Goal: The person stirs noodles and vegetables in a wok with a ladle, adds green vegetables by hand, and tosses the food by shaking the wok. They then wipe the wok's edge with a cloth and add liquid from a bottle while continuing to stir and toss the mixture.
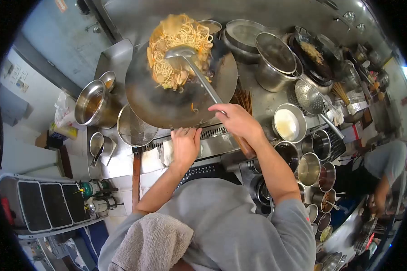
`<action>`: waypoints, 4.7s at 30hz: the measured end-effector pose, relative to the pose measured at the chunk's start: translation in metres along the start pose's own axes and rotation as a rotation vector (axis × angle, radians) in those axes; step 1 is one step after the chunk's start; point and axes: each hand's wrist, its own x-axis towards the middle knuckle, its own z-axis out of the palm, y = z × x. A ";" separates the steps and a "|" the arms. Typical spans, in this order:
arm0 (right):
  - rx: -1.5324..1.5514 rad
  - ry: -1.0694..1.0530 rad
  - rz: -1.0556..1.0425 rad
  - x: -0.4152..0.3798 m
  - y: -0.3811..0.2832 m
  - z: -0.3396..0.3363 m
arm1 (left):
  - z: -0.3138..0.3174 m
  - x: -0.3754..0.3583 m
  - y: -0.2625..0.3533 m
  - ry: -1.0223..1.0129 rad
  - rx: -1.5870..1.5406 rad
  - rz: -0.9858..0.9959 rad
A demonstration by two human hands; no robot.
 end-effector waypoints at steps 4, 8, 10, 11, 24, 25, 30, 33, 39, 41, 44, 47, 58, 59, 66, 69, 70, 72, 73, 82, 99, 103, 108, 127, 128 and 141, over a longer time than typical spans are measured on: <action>0.188 -0.100 0.164 -0.032 -0.008 -0.021 | -0.011 0.061 -0.010 -0.018 0.091 0.043; 0.466 -0.018 0.217 -0.052 -0.020 -0.033 | -0.002 0.105 -0.037 -0.128 0.144 0.007; 0.520 0.054 0.187 -0.047 -0.008 -0.027 | -0.003 0.110 -0.033 -0.167 0.183 -0.026; 0.512 0.080 0.192 -0.038 0.000 -0.019 | -0.002 0.114 -0.031 -0.184 0.202 -0.046; 0.722 0.086 0.077 0.061 0.038 0.021 | -0.091 -0.015 -0.005 -0.022 -0.433 -0.149; 0.654 0.086 0.075 0.080 0.040 0.016 | -0.092 -0.035 -0.008 -0.120 -0.469 -0.244; 0.520 -0.160 0.070 0.152 0.039 -0.011 | -0.087 -0.066 -0.003 -0.316 -0.514 -0.500; 0.181 -0.402 0.096 0.156 0.025 -0.024 | -0.085 -0.057 0.001 -0.327 -0.465 -0.468; -0.716 -0.245 -0.409 0.065 0.046 -0.075 | -0.092 -0.035 0.011 -0.238 -0.370 -0.421; -0.809 -0.157 -0.266 0.017 0.025 -0.083 | -0.093 -0.036 0.012 -0.232 -0.369 -0.451; -0.642 -0.067 -0.245 -0.028 0.013 -0.107 | -0.085 -0.037 0.003 -0.334 -0.399 -0.412; -0.436 -0.201 -0.140 -0.070 -0.012 -0.142 | -0.083 -0.017 -0.004 -0.461 -0.467 -0.299; 0.163 -0.057 0.488 -0.045 0.001 -0.051 | -0.086 0.032 -0.023 -0.546 -0.552 -0.041; 0.204 -0.066 0.392 -0.056 0.000 -0.046 | -0.090 0.025 -0.029 -0.569 -0.603 -0.109; 0.659 -0.239 0.364 -0.087 0.002 -0.057 | -0.101 -0.009 -0.044 -0.548 -0.510 -0.295; 0.502 -0.273 0.384 -0.042 0.007 -0.039 | -0.096 -0.011 -0.040 -0.534 -0.491 -0.250; 0.418 -0.275 0.355 -0.039 0.009 -0.041 | -0.096 -0.009 -0.038 -0.532 -0.477 -0.239; 0.265 -0.268 0.294 -0.037 0.010 -0.043 | -0.102 -0.004 -0.038 -0.523 -0.477 -0.235; 0.270 -0.268 0.338 -0.048 -0.004 -0.060 | -0.107 -0.003 -0.038 -0.503 -0.494 -0.247; 0.374 -0.199 0.365 -0.038 0.017 -0.063 | -0.099 -0.014 -0.042 -0.471 -0.488 -0.262; 0.600 -0.134 0.170 0.020 0.031 -0.009 | -0.003 0.119 -0.063 -0.149 -0.099 0.112; 0.403 -0.096 0.198 0.024 0.029 0.002 | 0.007 0.111 -0.068 -0.156 -0.152 0.031; 0.578 -0.214 0.189 0.005 0.025 -0.006 | -0.005 0.119 -0.043 -0.077 -0.135 0.038; 0.321 0.016 0.072 0.104 0.036 -0.025 | -0.059 0.074 -0.006 0.043 -0.253 0.067; 0.313 0.007 0.085 0.117 0.037 -0.026 | -0.067 0.058 -0.008 -0.005 -0.294 0.073; 0.413 0.013 0.132 0.118 0.011 0.001 | -0.111 -0.041 -0.072 -0.415 -0.626 -0.113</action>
